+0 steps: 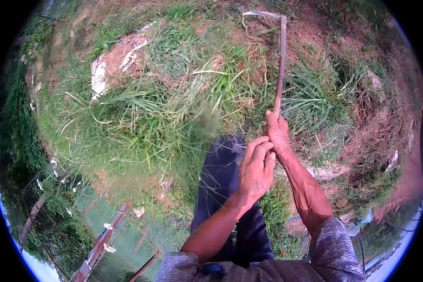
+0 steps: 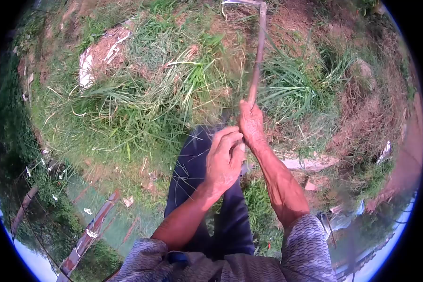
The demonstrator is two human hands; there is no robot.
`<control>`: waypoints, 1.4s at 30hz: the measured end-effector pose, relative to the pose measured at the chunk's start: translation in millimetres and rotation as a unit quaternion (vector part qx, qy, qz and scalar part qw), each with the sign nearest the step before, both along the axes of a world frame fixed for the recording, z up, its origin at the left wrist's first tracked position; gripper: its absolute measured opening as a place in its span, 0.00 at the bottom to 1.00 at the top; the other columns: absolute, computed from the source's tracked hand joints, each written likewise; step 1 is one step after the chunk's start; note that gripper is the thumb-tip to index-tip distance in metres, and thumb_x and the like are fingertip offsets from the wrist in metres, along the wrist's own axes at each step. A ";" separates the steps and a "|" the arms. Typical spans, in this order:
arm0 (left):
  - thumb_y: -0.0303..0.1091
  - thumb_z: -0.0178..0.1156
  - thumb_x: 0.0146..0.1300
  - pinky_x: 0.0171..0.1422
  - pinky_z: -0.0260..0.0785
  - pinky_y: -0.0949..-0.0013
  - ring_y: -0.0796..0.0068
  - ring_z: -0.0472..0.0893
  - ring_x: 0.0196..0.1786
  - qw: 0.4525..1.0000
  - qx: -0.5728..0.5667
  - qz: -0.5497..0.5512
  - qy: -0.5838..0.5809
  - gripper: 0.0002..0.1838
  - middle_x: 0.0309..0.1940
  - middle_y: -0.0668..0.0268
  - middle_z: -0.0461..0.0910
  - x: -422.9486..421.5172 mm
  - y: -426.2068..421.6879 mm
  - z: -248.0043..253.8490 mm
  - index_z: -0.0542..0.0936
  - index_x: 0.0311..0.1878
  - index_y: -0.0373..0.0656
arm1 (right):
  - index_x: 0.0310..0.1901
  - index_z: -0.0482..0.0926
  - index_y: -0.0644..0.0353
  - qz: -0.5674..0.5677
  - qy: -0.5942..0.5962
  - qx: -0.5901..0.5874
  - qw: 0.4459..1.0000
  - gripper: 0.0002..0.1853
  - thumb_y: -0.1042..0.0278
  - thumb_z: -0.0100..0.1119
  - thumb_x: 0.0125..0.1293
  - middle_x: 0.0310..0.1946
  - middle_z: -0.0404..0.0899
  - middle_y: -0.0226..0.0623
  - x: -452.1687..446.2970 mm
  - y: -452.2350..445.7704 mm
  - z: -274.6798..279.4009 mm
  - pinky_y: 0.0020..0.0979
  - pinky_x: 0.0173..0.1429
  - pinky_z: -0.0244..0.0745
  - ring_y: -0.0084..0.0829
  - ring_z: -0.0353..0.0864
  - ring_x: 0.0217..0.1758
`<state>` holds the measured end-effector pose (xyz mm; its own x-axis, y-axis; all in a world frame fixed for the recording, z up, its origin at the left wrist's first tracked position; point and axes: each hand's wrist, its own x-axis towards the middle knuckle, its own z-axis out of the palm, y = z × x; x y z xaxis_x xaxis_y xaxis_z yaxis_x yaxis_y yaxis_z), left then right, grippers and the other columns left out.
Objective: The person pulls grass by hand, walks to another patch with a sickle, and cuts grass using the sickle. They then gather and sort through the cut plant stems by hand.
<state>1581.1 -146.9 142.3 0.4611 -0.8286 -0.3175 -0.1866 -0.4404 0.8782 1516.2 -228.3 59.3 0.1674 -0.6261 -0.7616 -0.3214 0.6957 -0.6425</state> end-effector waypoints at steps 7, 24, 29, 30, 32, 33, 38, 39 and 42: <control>0.24 0.59 0.60 0.48 0.74 0.69 0.65 0.79 0.47 0.999 0.020 0.026 0.021 0.12 0.53 0.57 0.74 12.6 -13.8 6.0 0.76 0.47 0.36 | 0.51 0.70 0.68 0.293 0.120 0.211 0.925 0.24 0.51 0.50 0.69 0.36 0.79 0.53 -102.9 136.8 76.1 0.43 0.48 0.72 0.50 0.79 0.43; 0.23 0.60 0.60 0.45 0.74 0.70 0.66 0.79 0.45 0.995 -0.066 0.064 -0.031 0.10 0.49 0.56 0.75 30.0 -26.8 2.4 0.77 0.46 0.36 | 0.41 0.72 0.61 0.235 0.031 -0.063 0.969 0.16 0.54 0.52 0.70 0.19 0.67 0.30 37.3 2.0 -18.2 0.26 0.23 0.61 0.24 0.67 0.19; 0.23 0.60 0.61 0.42 0.74 0.71 0.68 0.80 0.43 0.995 -0.043 0.088 -0.037 0.10 0.49 0.56 0.75 43.4 -38.1 6.4 0.78 0.45 0.37 | 0.36 0.69 0.58 -0.066 -0.032 0.153 0.986 0.14 0.56 0.54 0.69 0.18 0.65 0.23 88.4 -47.6 -9.3 0.23 0.20 0.58 0.17 0.65 0.19; 0.24 0.60 0.61 0.41 0.74 0.71 0.68 0.80 0.42 0.996 -0.027 0.086 -0.022 0.10 0.49 0.56 0.76 44.3 -37.9 6.4 0.78 0.45 0.38 | 0.36 0.69 0.58 -0.064 -0.033 0.155 0.985 0.14 0.56 0.54 0.69 0.18 0.65 0.23 91.8 -49.8 -6.2 0.23 0.20 0.58 0.17 0.65 0.19; 0.24 0.60 0.60 0.40 0.74 0.71 0.69 0.80 0.41 0.996 -0.033 0.086 -0.020 0.10 0.49 0.57 0.76 45.9 -37.6 4.3 0.78 0.45 0.38 | 0.35 0.68 0.56 -0.075 -0.030 0.156 0.984 0.13 0.55 0.53 0.69 0.18 0.64 0.24 90.6 -56.0 2.0 0.21 0.20 0.59 0.16 0.64 0.19; 0.24 0.60 0.60 0.39 0.74 0.71 0.70 0.80 0.41 0.995 -0.041 0.088 -0.017 0.10 0.49 0.58 0.76 45.7 -38.7 3.8 0.78 0.45 0.38 | 0.38 0.68 0.58 -0.010 -0.049 0.144 0.988 0.13 0.55 0.52 0.69 0.19 0.67 0.27 72.4 -45.6 -9.3 0.23 0.21 0.63 0.20 0.69 0.20; 0.25 0.60 0.60 0.44 0.74 0.69 0.67 0.81 0.42 0.996 -0.030 0.082 -0.015 0.10 0.50 0.58 0.76 43.0 -41.4 2.6 0.77 0.46 0.39 | 0.52 0.70 0.60 0.302 0.023 -0.092 0.949 0.17 0.59 0.52 0.67 0.37 0.79 0.44 -7.8 39.9 29.0 0.38 0.38 0.77 0.40 0.82 0.39; 0.25 0.60 0.60 0.44 0.74 0.69 0.67 0.81 0.42 0.996 -0.028 0.081 -0.016 0.10 0.50 0.58 0.76 41.9 -40.8 4.2 0.77 0.46 0.39 | 0.53 0.70 0.60 0.309 0.057 -0.068 0.947 0.18 0.60 0.53 0.66 0.39 0.79 0.46 -10.4 43.3 43.9 0.40 0.40 0.77 0.41 0.82 0.42; 0.30 0.58 0.62 0.50 0.74 0.62 0.55 0.79 0.49 0.996 0.054 0.041 0.054 0.13 0.51 0.58 0.75 36.5 -40.2 9.4 0.75 0.50 0.40 | 0.58 0.63 0.61 0.459 0.000 -0.106 0.882 0.24 0.60 0.54 0.65 0.41 0.78 0.54 -42.6 52.9 11.4 0.45 0.39 0.77 0.50 0.81 0.42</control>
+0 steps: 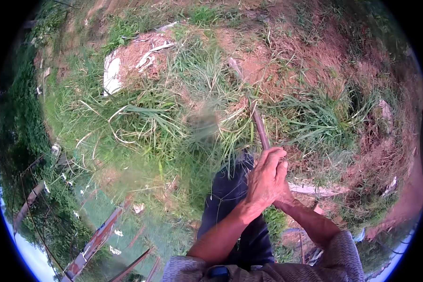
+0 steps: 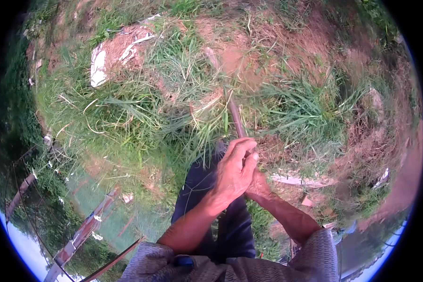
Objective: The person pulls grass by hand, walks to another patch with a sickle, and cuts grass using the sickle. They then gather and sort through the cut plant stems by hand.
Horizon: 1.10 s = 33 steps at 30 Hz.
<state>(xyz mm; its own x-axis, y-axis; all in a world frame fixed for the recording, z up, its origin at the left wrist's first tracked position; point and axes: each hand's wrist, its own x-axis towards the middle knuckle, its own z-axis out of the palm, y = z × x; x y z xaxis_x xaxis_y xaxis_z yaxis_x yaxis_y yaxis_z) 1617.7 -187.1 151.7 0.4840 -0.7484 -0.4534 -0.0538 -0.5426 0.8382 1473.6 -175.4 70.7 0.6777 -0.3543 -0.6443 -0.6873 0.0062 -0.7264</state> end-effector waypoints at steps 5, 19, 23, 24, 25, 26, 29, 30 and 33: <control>0.35 0.55 0.66 0.52 0.72 0.62 0.58 0.79 0.46 0.989 0.012 -0.147 -0.021 0.20 0.50 0.54 0.75 14.3 -1.5 -12.2 0.70 0.59 0.38 | 0.55 0.62 0.71 0.094 0.041 -0.116 0.988 0.23 0.60 0.50 0.67 0.31 0.78 0.57 -55.8 84.2 15.1 0.47 0.30 0.77 0.58 0.79 0.29; 0.56 0.56 0.60 0.62 0.65 0.55 0.53 0.72 0.61 0.779 0.446 -0.297 -0.325 0.42 0.61 0.49 0.69 229.4 -80.9 -186.0 0.58 0.70 0.38 | 0.43 0.68 0.64 -0.405 0.042 0.221 0.886 0.16 0.57 0.52 0.71 0.18 0.71 0.32 32.1 -43.6 -33.2 0.33 0.21 0.65 0.25 0.70 0.18; 0.57 0.52 0.61 0.55 0.70 0.55 0.51 0.80 0.47 0.786 0.452 -0.320 -0.277 0.30 0.44 0.50 0.80 242.7 -65.5 -191.4 0.76 0.50 0.37 | 0.42 0.67 0.63 -0.241 0.071 0.027 0.968 0.15 0.56 0.50 0.72 0.17 0.67 0.28 31.8 -45.4 -52.9 0.28 0.20 0.61 0.19 0.65 0.18; 0.56 0.52 0.61 0.53 0.71 0.54 0.51 0.81 0.44 0.798 0.424 -0.304 -0.302 0.28 0.40 0.50 0.82 245.5 -64.6 -194.2 0.79 0.43 0.37 | 0.42 0.67 0.63 -0.180 0.088 0.006 0.980 0.16 0.55 0.51 0.71 0.18 0.68 0.29 19.8 -32.4 -53.4 0.29 0.22 0.62 0.21 0.67 0.19; 0.56 0.52 0.61 0.53 0.71 0.54 0.51 0.81 0.44 0.800 0.422 -0.300 -0.303 0.28 0.40 0.50 0.82 250.1 -65.1 -190.0 0.79 0.43 0.37 | 0.43 0.67 0.64 -0.176 0.115 0.047 0.977 0.17 0.55 0.50 0.71 0.19 0.72 0.38 -5.5 -14.1 -45.9 0.35 0.24 0.67 0.30 0.73 0.20; 0.56 0.52 0.61 0.53 0.71 0.54 0.50 0.81 0.44 0.809 0.408 -0.295 -0.304 0.26 0.40 0.49 0.81 254.2 -60.3 -183.9 0.79 0.43 0.38 | 0.43 0.67 0.65 -0.166 0.144 0.091 0.971 0.18 0.54 0.50 0.70 0.20 0.76 0.46 -32.6 4.7 -35.6 0.40 0.26 0.71 0.39 0.79 0.21; 0.52 0.52 0.62 0.52 0.70 0.53 0.49 0.80 0.44 0.822 0.387 -0.289 -0.300 0.24 0.39 0.48 0.81 251.6 -48.5 -188.7 0.79 0.42 0.37 | 0.42 0.67 0.64 -0.185 0.187 0.143 0.954 0.15 0.58 0.51 0.70 0.19 0.74 0.40 -80.3 29.9 -22.6 0.36 0.24 0.70 0.33 0.76 0.20; 0.52 0.51 0.62 0.51 0.70 0.53 0.49 0.80 0.44 0.822 0.390 -0.289 -0.298 0.24 0.38 0.48 0.81 248.6 -46.9 -189.3 0.79 0.42 0.37 | 0.41 0.67 0.64 -0.226 0.163 0.161 0.947 0.15 0.58 0.52 0.70 0.18 0.72 0.36 -76.2 17.8 -11.6 0.33 0.23 0.68 0.29 0.73 0.19; 0.50 0.51 0.63 0.51 0.70 0.53 0.49 0.80 0.44 0.820 0.399 -0.287 -0.293 0.22 0.37 0.48 0.81 245.5 -44.5 -190.3 0.78 0.41 0.38 | 0.39 0.67 0.63 -0.384 0.052 0.207 0.898 0.14 0.59 0.52 0.71 0.17 0.64 0.22 -25.6 -11.4 -20.9 0.26 0.19 0.59 0.17 0.63 0.17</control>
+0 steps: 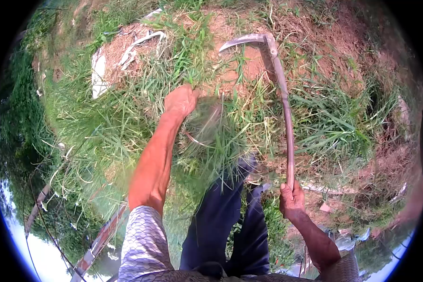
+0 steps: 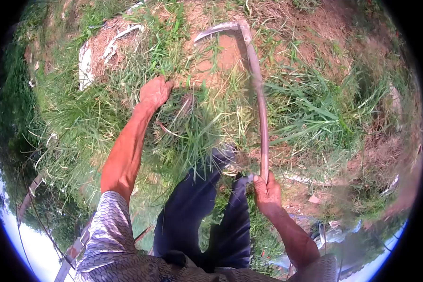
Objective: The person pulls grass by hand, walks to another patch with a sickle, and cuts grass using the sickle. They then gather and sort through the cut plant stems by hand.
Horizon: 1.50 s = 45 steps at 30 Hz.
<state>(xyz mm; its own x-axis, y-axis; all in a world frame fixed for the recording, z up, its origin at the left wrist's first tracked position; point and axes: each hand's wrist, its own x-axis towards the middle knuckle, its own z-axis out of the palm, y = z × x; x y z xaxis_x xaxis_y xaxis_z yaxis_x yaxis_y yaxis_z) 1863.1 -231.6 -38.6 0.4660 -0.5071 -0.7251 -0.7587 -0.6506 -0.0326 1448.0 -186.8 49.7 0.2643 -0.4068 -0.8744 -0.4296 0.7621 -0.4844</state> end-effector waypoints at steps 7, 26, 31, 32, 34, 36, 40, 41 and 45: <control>0.50 0.53 0.61 0.51 0.70 0.52 0.49 0.80 0.43 0.998 0.005 0.038 0.044 0.20 0.37 0.50 0.81 5.3 -5.4 20.5 0.78 0.42 0.41 | 0.43 0.70 0.64 0.170 0.043 -0.068 0.982 0.17 0.55 0.54 0.69 0.20 0.73 0.36 37.5 25.5 -31.3 0.34 0.25 0.69 0.27 0.73 0.21; 0.54 0.55 0.63 0.44 0.72 0.56 0.49 0.80 0.39 0.995 0.052 0.039 0.076 0.23 0.33 0.50 0.81 -36.5 78.9 67.2 0.79 0.44 0.41 | 0.42 0.69 0.65 0.244 0.078 0.004 0.967 0.16 0.57 0.51 0.71 0.21 0.75 0.39 -10.4 26.1 40.5 0.33 0.26 0.70 0.33 0.77 0.23; 0.50 0.57 0.62 0.43 0.73 0.56 0.50 0.81 0.35 0.999 0.019 -0.004 0.045 0.20 0.30 0.49 0.81 -58.5 113.8 79.2 0.82 0.39 0.40 | 0.41 0.68 0.65 0.171 0.027 -0.012 0.985 0.18 0.55 0.51 0.70 0.22 0.76 0.48 30.0 -8.1 8.8 0.39 0.25 0.71 0.43 0.79 0.23; 0.50 0.57 0.61 0.42 0.73 0.55 0.50 0.81 0.35 0.999 -0.010 -0.003 0.046 0.21 0.29 0.49 0.81 -60.9 124.1 80.1 0.82 0.38 0.39 | 0.41 0.68 0.65 0.237 0.043 -0.041 0.970 0.18 0.54 0.51 0.70 0.22 0.75 0.49 25.8 -4.2 2.0 0.40 0.25 0.71 0.44 0.79 0.23; 0.51 0.56 0.61 0.42 0.73 0.54 0.50 0.82 0.34 0.994 0.083 -0.043 0.057 0.21 0.29 0.50 0.81 -58.2 146.7 80.3 0.82 0.38 0.39 | 0.41 0.67 0.65 0.304 0.056 -0.073 0.948 0.19 0.53 0.51 0.70 0.22 0.75 0.49 2.3 8.0 -0.3 0.41 0.24 0.70 0.46 0.79 0.22; 0.52 0.59 0.59 0.42 0.73 0.55 0.49 0.81 0.36 0.990 0.106 -0.083 0.035 0.22 0.29 0.50 0.81 -59.0 179.6 76.3 0.82 0.32 0.38 | 0.41 0.67 0.66 0.373 0.115 -0.055 0.919 0.20 0.53 0.52 0.69 0.22 0.76 0.49 -61.8 39.2 21.6 0.41 0.25 0.71 0.47 0.79 0.22; 0.50 0.61 0.54 0.43 0.73 0.54 0.49 0.81 0.36 0.989 0.039 -0.121 0.081 0.21 0.27 0.51 0.81 -62.2 192.8 69.5 0.82 0.33 0.38 | 0.40 0.67 0.66 0.394 0.077 -0.098 0.911 0.20 0.53 0.53 0.68 0.20 0.74 0.45 -109.6 49.3 28.9 0.38 0.25 0.70 0.43 0.78 0.21; 0.46 0.65 0.49 0.49 0.71 0.54 0.53 0.80 0.44 0.991 0.073 -0.086 0.073 0.21 0.38 0.53 0.81 -65.6 193.7 62.4 0.81 0.41 0.40 | 0.41 0.68 0.65 0.335 0.056 -0.115 0.934 0.19 0.53 0.53 0.69 0.19 0.73 0.43 -94.3 42.0 25.3 0.37 0.25 0.70 0.40 0.77 0.20; 0.47 0.69 0.46 0.59 0.60 0.53 0.56 0.72 0.56 0.997 0.017 -0.071 -0.023 0.39 0.53 0.56 0.72 -81.3 163.6 62.4 0.68 0.62 0.45 | 0.42 0.68 0.65 0.173 0.048 -0.146 0.973 0.18 0.54 0.53 0.69 0.17 0.70 0.40 -7.0 -8.7 -24.0 0.35 0.25 0.69 0.34 0.74 0.19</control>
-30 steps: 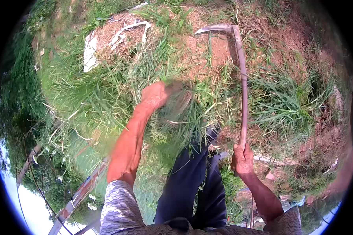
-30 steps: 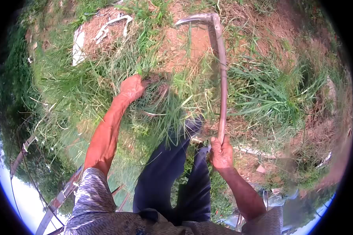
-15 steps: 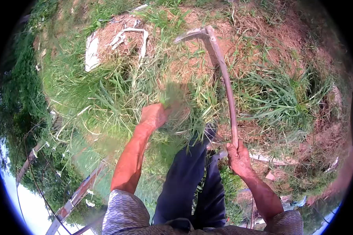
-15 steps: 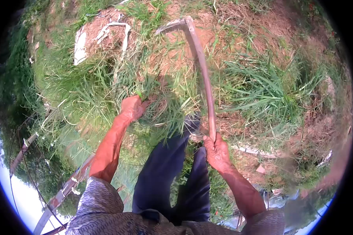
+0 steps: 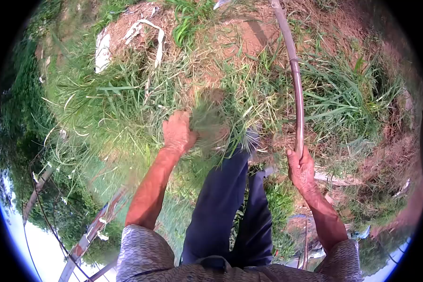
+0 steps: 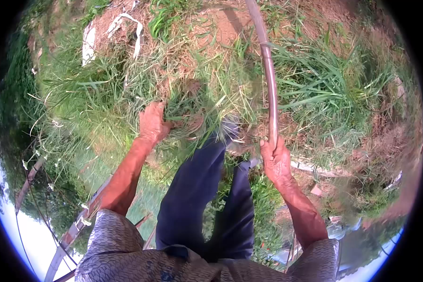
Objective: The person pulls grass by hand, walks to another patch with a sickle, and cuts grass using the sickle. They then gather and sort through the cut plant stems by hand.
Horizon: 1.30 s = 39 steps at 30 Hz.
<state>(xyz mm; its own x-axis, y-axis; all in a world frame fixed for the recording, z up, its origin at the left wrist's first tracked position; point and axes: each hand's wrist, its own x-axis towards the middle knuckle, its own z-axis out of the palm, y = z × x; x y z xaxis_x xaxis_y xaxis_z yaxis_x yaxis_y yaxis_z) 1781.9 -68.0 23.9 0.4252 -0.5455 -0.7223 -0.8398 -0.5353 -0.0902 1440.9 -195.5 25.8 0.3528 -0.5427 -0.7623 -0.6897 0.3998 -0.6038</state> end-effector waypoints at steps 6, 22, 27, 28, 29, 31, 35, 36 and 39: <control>0.53 0.72 0.45 0.67 0.51 0.48 0.55 0.66 0.65 0.977 -0.076 0.183 0.079 0.59 0.65 0.47 0.62 -43.6 -98.0 -23.4 0.48 0.73 0.39 | 0.43 0.69 0.65 0.120 0.114 -0.004 0.986 0.21 0.51 0.54 0.66 0.24 0.76 0.54 -110.5 85.3 -37.5 0.44 0.32 0.74 0.50 0.81 0.29; 0.41 0.57 0.57 0.46 0.73 0.51 0.46 0.81 0.39 0.998 -0.060 0.016 -0.006 0.16 0.32 0.45 0.81 -19.6 -78.5 -71.8 0.77 0.39 0.36 | 0.39 0.68 0.65 0.108 0.079 -0.067 0.989 0.15 0.58 0.53 0.66 0.21 0.75 0.53 -126.7 96.9 -63.8 0.44 0.28 0.73 0.45 0.79 0.22; 0.36 0.55 0.58 0.46 0.73 0.54 0.49 0.82 0.39 0.994 0.057 -0.094 0.010 0.14 0.32 0.51 0.82 14.5 0.1 -12.6 0.79 0.45 0.42 | 0.40 0.69 0.64 0.093 0.044 -0.036 0.994 0.17 0.56 0.55 0.66 0.20 0.75 0.48 -162.6 95.4 -17.3 0.39 0.29 0.73 0.41 0.80 0.23; 0.36 0.55 0.58 0.46 0.73 0.54 0.49 0.82 0.39 0.994 0.061 -0.093 0.003 0.14 0.32 0.51 0.82 24.7 17.1 1.2 0.79 0.45 0.42 | 0.40 0.69 0.64 0.087 0.051 -0.057 0.993 0.17 0.56 0.56 0.67 0.18 0.73 0.43 -133.8 83.7 -17.0 0.36 0.29 0.71 0.35 0.78 0.22; 0.37 0.55 0.58 0.46 0.73 0.54 0.51 0.82 0.40 0.997 0.067 -0.036 -0.024 0.14 0.34 0.53 0.82 34.2 31.5 13.9 0.78 0.45 0.43 | 0.39 0.70 0.64 0.032 0.035 -0.044 0.998 0.16 0.57 0.56 0.68 0.17 0.71 0.37 -95.3 67.9 -18.7 0.34 0.28 0.70 0.29 0.73 0.21; 0.38 0.56 0.59 0.45 0.73 0.55 0.52 0.81 0.41 0.996 0.067 0.020 -0.053 0.14 0.35 0.55 0.82 54.7 43.0 18.0 0.78 0.46 0.45 | 0.39 0.71 0.64 -0.054 -0.006 -0.030 0.998 0.15 0.58 0.56 0.68 0.19 0.70 0.32 -29.1 50.0 -46.1 0.31 0.26 0.67 0.25 0.69 0.21; 0.40 0.57 0.58 0.46 0.73 0.57 0.54 0.80 0.43 0.989 0.068 0.131 -0.025 0.17 0.36 0.58 0.81 59.4 52.6 9.8 0.75 0.51 0.49 | 0.39 0.70 0.64 0.094 0.054 0.000 0.994 0.17 0.55 0.54 0.68 0.21 0.75 0.46 15.8 45.8 -48.2 0.37 0.29 0.72 0.36 0.79 0.24; 0.40 0.57 0.57 0.46 0.73 0.57 0.55 0.80 0.43 0.995 0.079 0.025 -0.052 0.17 0.36 0.59 0.81 49.0 52.3 13.3 0.76 0.50 0.49 | 0.39 0.70 0.64 0.093 0.057 -0.005 0.994 0.17 0.55 0.54 0.68 0.21 0.75 0.46 7.9 45.5 -38.5 0.37 0.29 0.72 0.36 0.79 0.24; 0.40 0.58 0.55 0.45 0.74 0.57 0.58 0.81 0.42 0.992 0.103 -0.058 -0.051 0.18 0.37 0.62 0.82 36.4 65.8 18.5 0.76 0.50 0.50 | 0.40 0.70 0.65 0.162 0.091 0.035 0.982 0.18 0.55 0.54 0.68 0.24 0.76 0.52 -20.1 50.3 -10.4 0.42 0.34 0.74 0.44 0.83 0.30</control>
<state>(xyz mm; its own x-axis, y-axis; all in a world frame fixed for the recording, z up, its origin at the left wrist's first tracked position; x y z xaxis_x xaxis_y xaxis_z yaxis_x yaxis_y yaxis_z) 1818.3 -2.2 42.4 0.4453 -0.4395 -0.7801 -0.8752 -0.3977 -0.2755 1420.8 -145.2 15.4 0.3534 -0.3683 -0.8599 -0.8813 0.1771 -0.4381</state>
